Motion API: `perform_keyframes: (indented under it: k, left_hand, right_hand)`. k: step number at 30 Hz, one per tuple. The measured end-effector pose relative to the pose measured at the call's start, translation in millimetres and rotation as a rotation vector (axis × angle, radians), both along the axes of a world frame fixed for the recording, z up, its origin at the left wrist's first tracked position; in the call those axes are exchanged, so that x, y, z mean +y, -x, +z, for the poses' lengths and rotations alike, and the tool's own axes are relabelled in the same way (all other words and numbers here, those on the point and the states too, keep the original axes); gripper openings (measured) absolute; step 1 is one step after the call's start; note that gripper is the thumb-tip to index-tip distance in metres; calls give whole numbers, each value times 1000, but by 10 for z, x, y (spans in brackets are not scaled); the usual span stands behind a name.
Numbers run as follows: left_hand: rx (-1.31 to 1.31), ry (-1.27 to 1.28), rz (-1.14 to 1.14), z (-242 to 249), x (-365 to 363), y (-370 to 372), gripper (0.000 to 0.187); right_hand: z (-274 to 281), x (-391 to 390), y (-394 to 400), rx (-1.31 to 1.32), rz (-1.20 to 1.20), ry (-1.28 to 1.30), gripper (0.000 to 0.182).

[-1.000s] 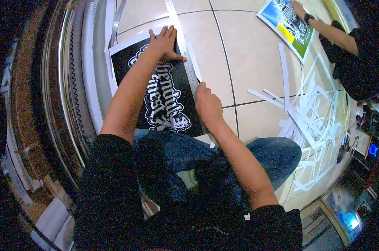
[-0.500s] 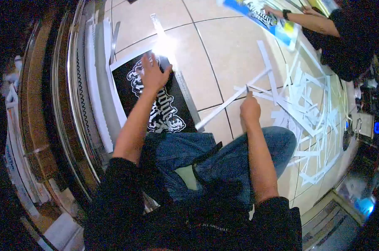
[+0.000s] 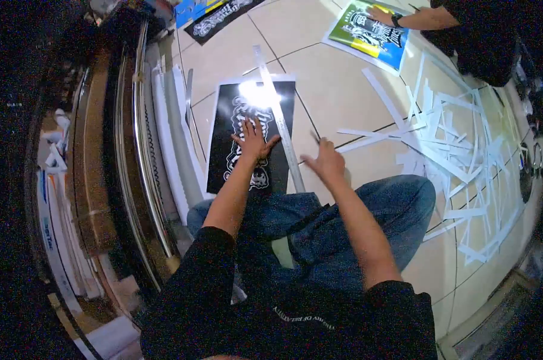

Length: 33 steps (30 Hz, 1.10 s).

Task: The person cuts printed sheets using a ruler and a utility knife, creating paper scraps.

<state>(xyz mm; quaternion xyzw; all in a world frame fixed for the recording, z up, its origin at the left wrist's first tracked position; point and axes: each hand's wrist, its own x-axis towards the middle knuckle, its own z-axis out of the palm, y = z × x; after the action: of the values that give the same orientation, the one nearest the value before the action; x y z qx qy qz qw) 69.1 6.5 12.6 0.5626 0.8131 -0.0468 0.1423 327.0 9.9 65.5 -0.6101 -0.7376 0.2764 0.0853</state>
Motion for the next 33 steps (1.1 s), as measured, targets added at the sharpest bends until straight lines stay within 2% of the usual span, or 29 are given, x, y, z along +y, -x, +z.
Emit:
perform_keyframes:
  k: [1, 3, 5, 6, 8, 10, 12, 14, 16, 17, 19, 20, 22, 25, 27, 29, 30, 33]
  left_hand:
    - [7, 14, -90, 19, 84, 102, 121]
    - [12, 42, -188, -25, 128, 342, 124]
    - [-98, -70, -397, -95, 160, 658, 133]
    - [-101, -66, -402, -15, 176, 737, 133]
    - [53, 153, -528, 239, 152, 854, 136]
    - [20, 194, -580, 324, 88, 1029, 137]
    - [27, 262, -583, 430, 17, 1052, 134]
    - [-86, 157, -440, 300, -77, 1031, 126]
    - [-105, -34, -229, 104, -102, 909, 128]
    - [-109, -33, -228, 60, -135, 809, 128]
    - [-190, -26, -44, 276, -267, 460, 137]
    - [-199, -32, -35, 233, -331, 376, 137]
    - [-40, 48, -83, 166, -430, 283, 140]
    - [-91, 133, -56, 310, -420, 336, 148]
    - [-121, 227, -45, 368, -471, 392, 155]
    - [-107, 261, -26, 423, -531, 413, 156]
    - [-107, 277, -17, 435, -564, 432, 156]
    - [-93, 264, 1, 484, -627, 432, 160]
  right_hand:
    - [56, -15, 55, -67, 99, 65, 79]
    - [59, -30, 47, -72, 81, 86, 80]
    - [67, 9, 20, -87, 72, 102, 81]
    - [71, 40, -8, -67, 27, 94, 80]
    - [-72, 134, -120, -56, -11, 102, 80]
    - [-442, 256, -287, 10, -116, -5, 72]
    - [-234, 217, -252, -27, -142, 29, 69]
    - [-91, 152, -184, -57, -183, 45, 65]
    - [-59, 113, -127, -45, -175, 60, 61]
    - [-171, 145, -150, -60, -193, 25, 58]
    - [-259, 171, -219, -57, -264, 42, 57]
    - [-286, 196, -240, -48, -331, 57, 55]
    - [-420, 249, -235, -42, -374, 55, 55]
    - [-560, 418, -242, -85, -433, 100, 54]
    - [-580, 551, -305, -145, -316, 254, 43]
    - [-817, 691, -357, -153, -310, 156, 38]
    - [-745, 698, -299, -154, -313, 76, 34]
    - [-437, 745, -298, -81, -181, 92, 32]
